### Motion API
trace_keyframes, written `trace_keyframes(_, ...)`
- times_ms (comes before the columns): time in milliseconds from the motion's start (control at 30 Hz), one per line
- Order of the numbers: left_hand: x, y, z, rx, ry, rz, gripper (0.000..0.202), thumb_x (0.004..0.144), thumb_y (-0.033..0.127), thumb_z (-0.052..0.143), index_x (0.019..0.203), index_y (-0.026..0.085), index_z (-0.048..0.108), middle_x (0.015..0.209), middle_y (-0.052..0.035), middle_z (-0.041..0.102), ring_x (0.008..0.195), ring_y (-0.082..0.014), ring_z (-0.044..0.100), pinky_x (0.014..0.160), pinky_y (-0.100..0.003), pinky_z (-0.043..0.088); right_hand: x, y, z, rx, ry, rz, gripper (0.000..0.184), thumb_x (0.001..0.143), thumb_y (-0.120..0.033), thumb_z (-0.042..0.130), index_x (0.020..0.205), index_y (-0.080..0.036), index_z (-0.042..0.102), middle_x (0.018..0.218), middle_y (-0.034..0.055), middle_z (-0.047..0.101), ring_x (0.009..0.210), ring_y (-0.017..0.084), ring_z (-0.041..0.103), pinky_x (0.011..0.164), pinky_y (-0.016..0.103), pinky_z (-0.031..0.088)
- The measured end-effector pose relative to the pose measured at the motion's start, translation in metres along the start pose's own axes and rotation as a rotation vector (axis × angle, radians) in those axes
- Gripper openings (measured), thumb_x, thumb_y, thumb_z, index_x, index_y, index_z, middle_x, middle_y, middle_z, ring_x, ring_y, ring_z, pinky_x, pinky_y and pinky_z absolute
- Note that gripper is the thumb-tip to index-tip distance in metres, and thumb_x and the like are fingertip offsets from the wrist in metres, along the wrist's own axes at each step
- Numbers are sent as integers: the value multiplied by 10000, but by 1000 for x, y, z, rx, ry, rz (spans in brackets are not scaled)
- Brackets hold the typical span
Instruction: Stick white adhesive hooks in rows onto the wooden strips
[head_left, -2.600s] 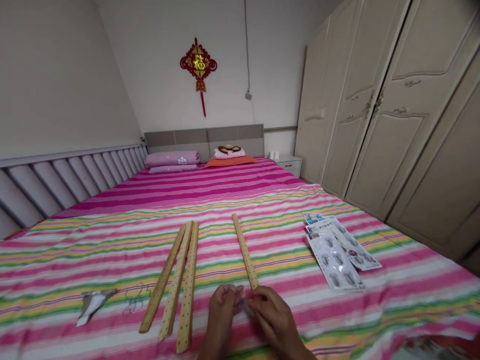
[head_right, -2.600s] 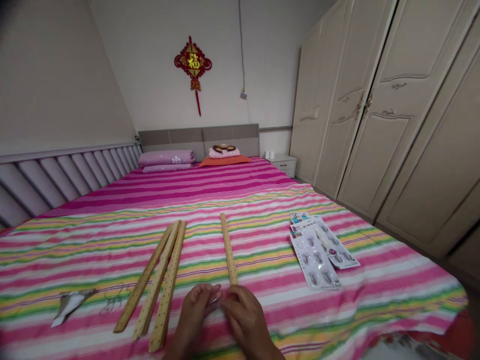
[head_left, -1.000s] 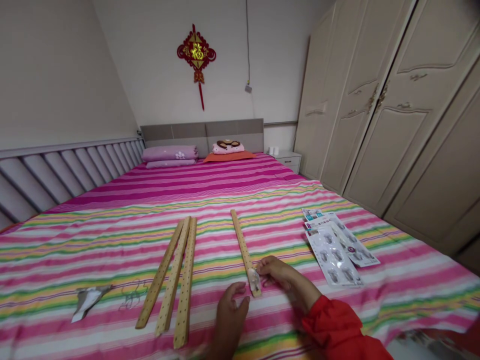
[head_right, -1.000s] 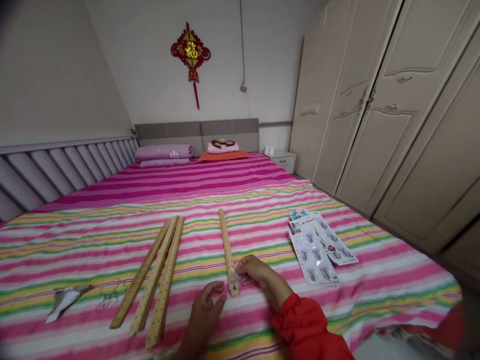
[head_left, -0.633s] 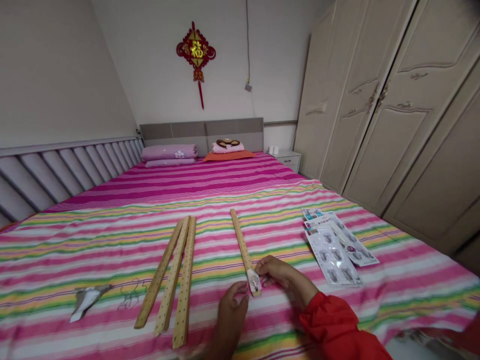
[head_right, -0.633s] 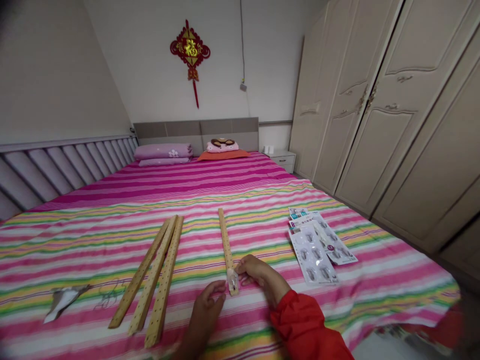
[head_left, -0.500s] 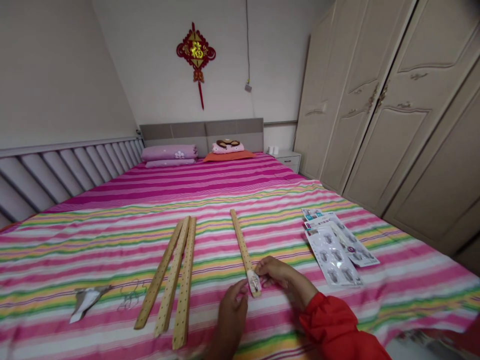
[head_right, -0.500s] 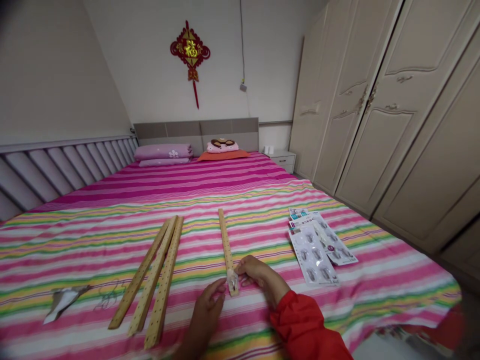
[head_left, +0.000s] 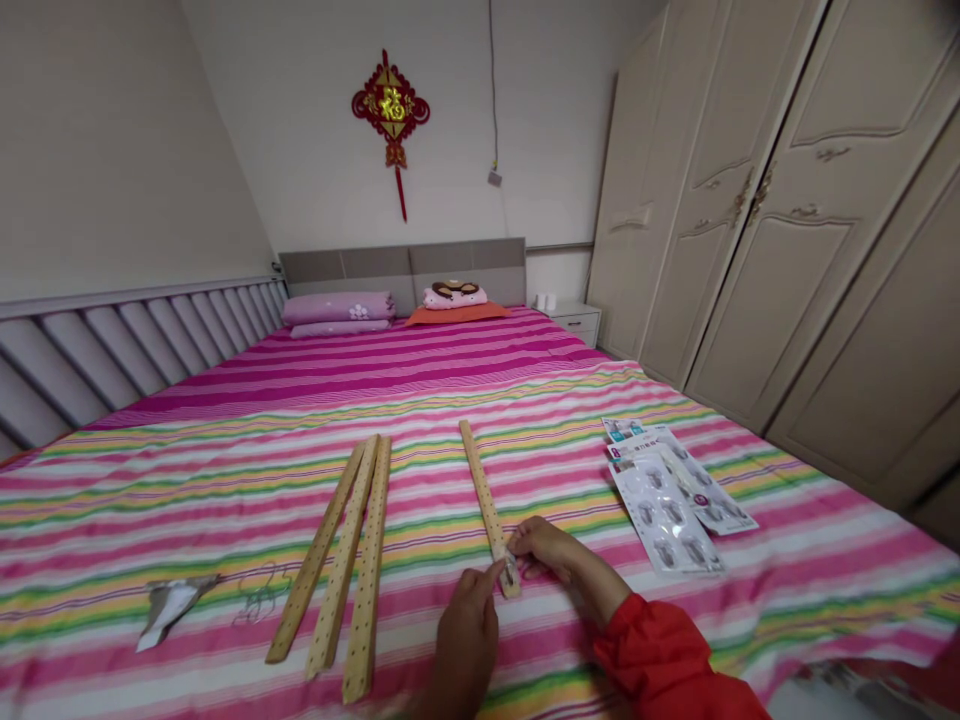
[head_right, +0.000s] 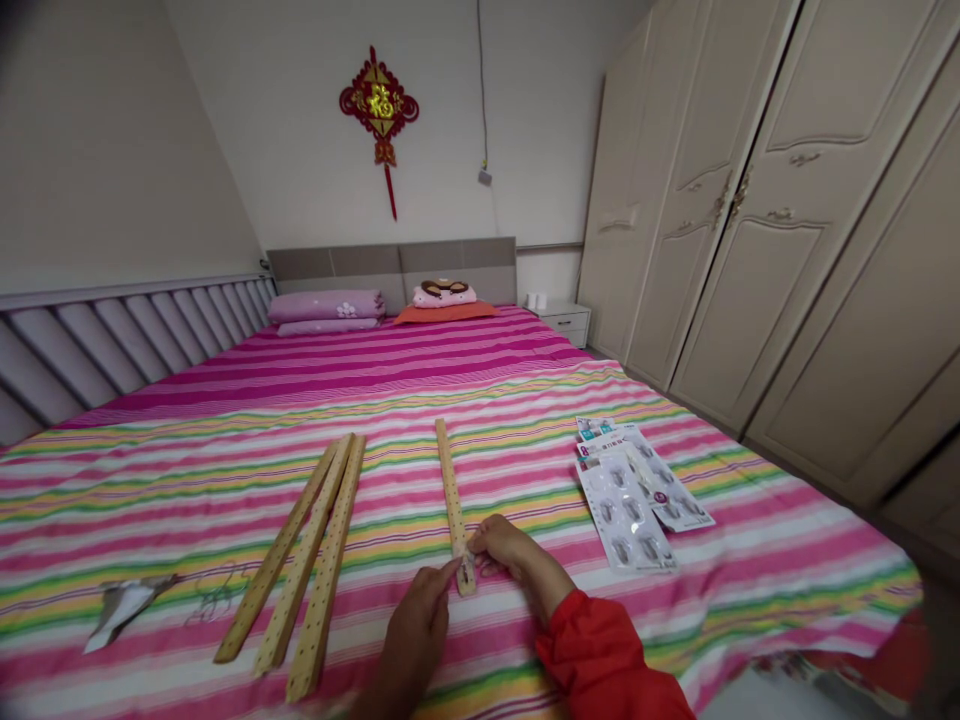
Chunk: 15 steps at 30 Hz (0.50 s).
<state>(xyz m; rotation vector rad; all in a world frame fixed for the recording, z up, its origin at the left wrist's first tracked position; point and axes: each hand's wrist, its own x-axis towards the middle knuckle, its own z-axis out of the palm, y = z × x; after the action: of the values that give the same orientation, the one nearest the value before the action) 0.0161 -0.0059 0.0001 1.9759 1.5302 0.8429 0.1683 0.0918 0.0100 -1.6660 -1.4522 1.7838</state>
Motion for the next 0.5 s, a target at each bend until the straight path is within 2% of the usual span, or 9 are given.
trace_keyframes(200,1,3,-1,126,-66,-41,510,818,85,304,1262,255,489,972,-49,557,841,-152,570,739,-231,451,1,0,2,-14,14,15,264,874,-289,530,1100,-153,545,1087,65,595,892,189,609,750,384,520)
trace_keyframes(500,3,5,0,170,-96,-77,505,818,76,309,1249,255,500,975,-39,548,841,-137,567,731,-205,431,1,2,4,-37,28,17,267,874,-289,530,1104,-154,543,1094,67,593,899,191,607,754,387,519)
